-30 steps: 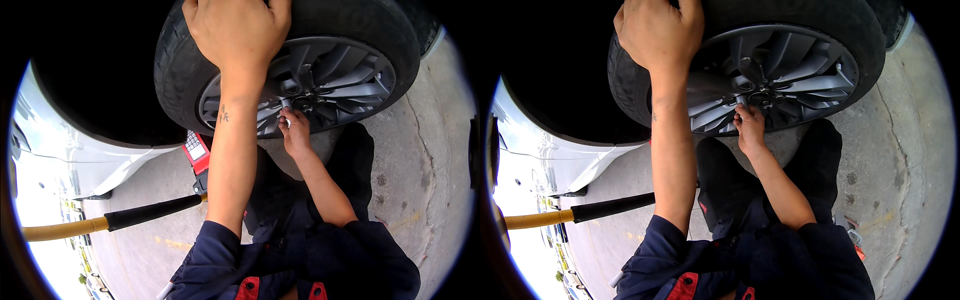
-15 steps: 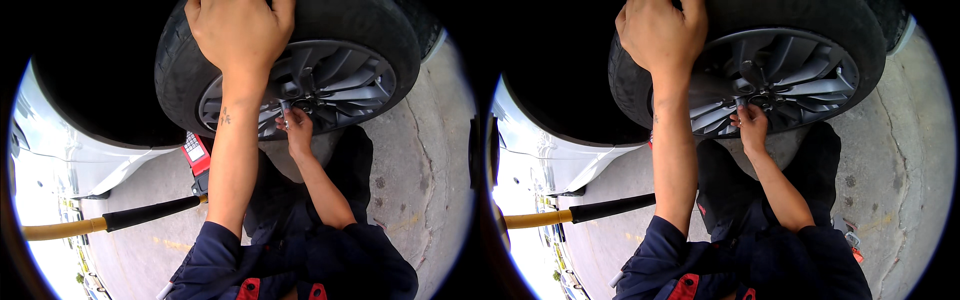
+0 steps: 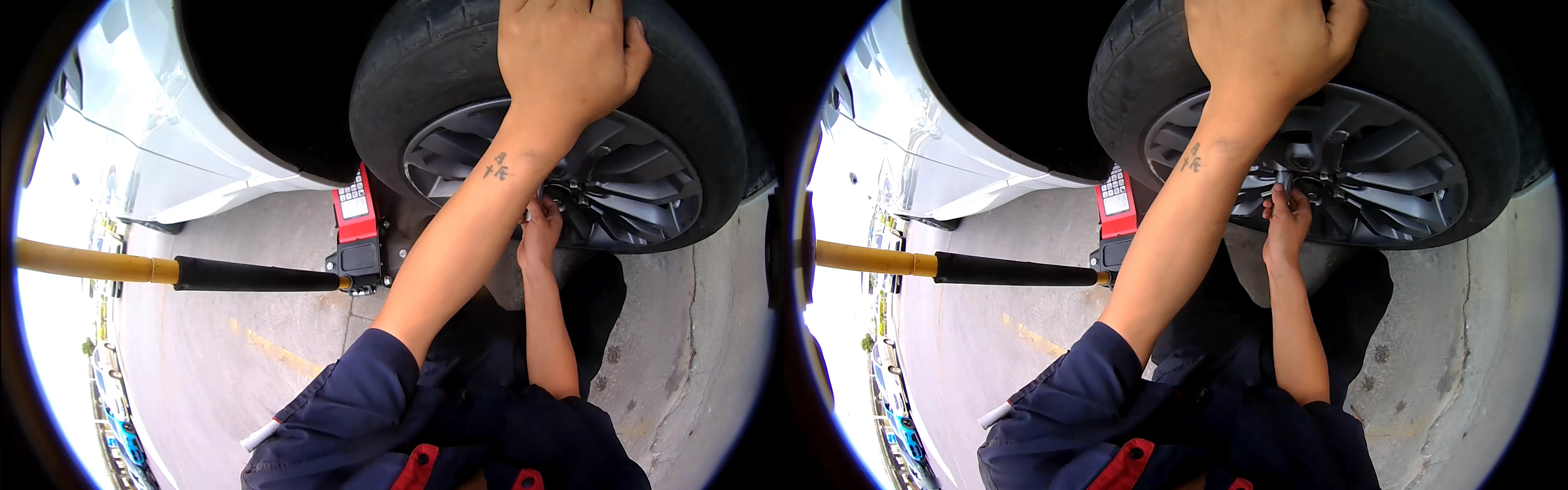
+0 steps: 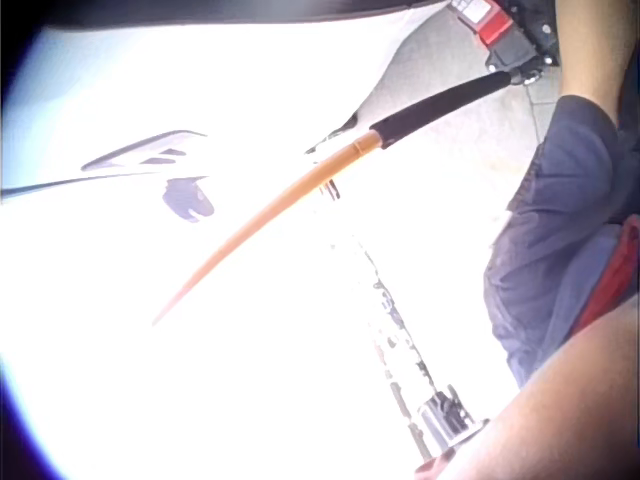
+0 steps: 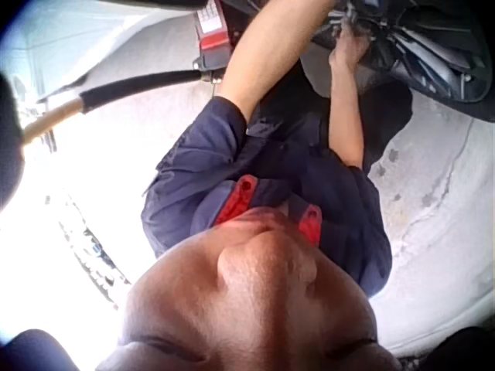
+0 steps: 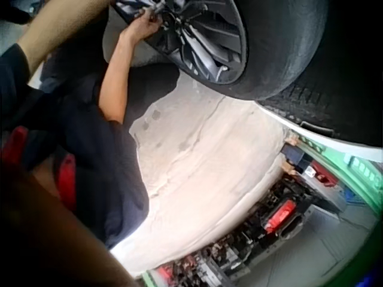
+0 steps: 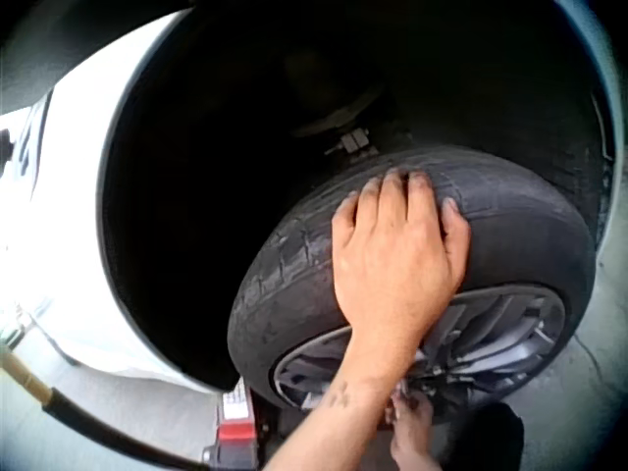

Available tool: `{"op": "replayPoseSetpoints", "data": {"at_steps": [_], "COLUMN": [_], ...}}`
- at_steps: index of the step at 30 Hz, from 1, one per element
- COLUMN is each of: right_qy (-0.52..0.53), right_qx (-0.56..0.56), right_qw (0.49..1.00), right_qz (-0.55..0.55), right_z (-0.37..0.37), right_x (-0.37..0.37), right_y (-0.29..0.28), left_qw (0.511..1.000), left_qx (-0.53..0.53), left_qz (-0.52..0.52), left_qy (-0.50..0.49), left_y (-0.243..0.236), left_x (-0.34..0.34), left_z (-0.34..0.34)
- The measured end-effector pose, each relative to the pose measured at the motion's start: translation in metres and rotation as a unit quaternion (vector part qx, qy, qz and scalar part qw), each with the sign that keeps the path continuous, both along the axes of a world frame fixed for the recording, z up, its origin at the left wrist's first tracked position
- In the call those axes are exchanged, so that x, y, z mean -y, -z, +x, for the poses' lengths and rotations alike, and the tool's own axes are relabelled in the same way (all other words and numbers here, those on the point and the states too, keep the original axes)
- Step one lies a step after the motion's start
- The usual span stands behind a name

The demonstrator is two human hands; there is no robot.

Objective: The person lifts a tire onto the wheel hub of a white car, aligns it, and secures it by hand-tightening lug nuts. Then the person uses a lug wrench to tighten the lug nuts further.

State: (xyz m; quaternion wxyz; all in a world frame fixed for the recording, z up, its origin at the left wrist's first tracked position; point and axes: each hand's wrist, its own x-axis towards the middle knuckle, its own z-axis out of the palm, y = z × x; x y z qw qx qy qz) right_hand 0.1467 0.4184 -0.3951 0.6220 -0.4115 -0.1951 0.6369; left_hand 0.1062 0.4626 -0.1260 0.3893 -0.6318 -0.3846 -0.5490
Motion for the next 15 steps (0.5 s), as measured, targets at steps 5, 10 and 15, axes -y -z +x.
{"op": "replayPoseSetpoints", "data": {"at_steps": [5,10,15], "right_qy": [-0.182,-0.028,-0.049], "right_qx": [-0.430,-0.207,0.205], "right_qw": [0.883,0.974,0.977], "right_qz": [-0.033,-0.088,0.014], "right_z": [0.023,-0.006,0.001], "right_x": [-0.022,0.006,-0.003], "right_y": [0.039,-0.015,0.002], "left_qw": [1.000,0.998,0.999], "left_qx": [0.008,-0.023,-0.032], "left_qz": [-0.009,0.011,-0.013], "left_qy": [0.025,-0.056,-0.041], "left_y": [0.001,0.004,-0.001], "left_x": [-0.001,0.001,0.002], "left_z": [-0.001,-0.003,0.003]}}
